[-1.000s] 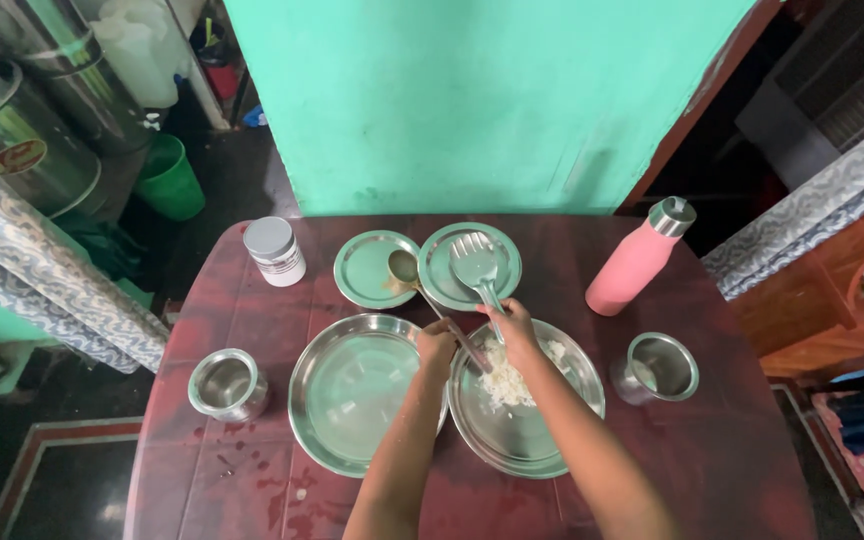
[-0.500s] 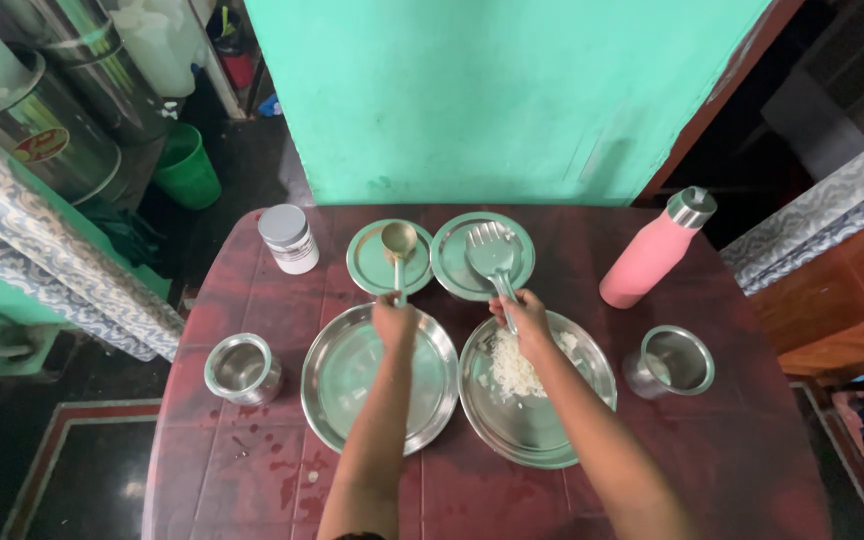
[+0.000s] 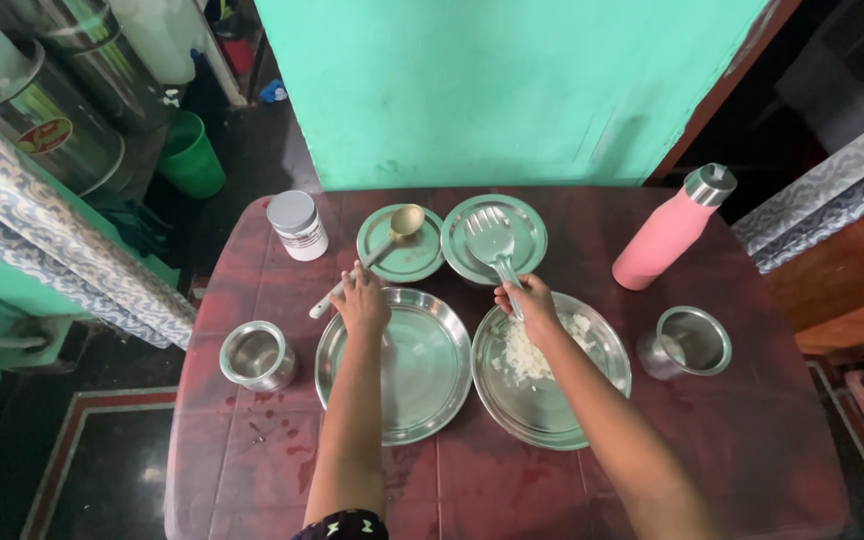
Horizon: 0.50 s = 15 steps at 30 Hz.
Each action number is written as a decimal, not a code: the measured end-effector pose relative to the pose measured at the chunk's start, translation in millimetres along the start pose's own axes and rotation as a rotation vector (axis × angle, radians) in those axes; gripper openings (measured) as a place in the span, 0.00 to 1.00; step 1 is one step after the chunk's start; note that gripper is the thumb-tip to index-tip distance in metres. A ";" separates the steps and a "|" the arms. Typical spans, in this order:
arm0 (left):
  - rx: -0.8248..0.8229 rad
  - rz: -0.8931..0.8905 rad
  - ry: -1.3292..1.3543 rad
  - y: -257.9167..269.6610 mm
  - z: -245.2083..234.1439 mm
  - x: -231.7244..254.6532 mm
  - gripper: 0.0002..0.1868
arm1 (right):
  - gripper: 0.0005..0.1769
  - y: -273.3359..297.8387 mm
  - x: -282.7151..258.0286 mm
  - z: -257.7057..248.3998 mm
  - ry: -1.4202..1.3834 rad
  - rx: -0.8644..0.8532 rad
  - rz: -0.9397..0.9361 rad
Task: The person washes their hands and then serves rice and curry from stainless steel containers onto two metal plates.
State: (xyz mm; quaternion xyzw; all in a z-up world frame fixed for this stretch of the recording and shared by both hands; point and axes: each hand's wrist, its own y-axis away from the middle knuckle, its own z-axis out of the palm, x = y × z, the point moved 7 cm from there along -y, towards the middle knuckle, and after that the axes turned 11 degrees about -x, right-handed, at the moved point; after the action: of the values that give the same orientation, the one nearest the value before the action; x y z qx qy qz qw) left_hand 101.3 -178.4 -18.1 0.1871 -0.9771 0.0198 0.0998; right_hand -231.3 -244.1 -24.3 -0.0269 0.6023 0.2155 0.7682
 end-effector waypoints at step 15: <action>-0.224 -0.121 1.125 -9.2 78.0 111.7 0.20 | 0.12 -3.8 -19.8 -35.5 -0.012 0.077 -0.121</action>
State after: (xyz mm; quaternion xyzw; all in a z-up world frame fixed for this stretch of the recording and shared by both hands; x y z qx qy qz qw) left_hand -11.5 -233.3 -71.9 0.1917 -0.7574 0.0069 0.6242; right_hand -265.9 -264.1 -16.3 -0.0327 0.6028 0.1455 0.7838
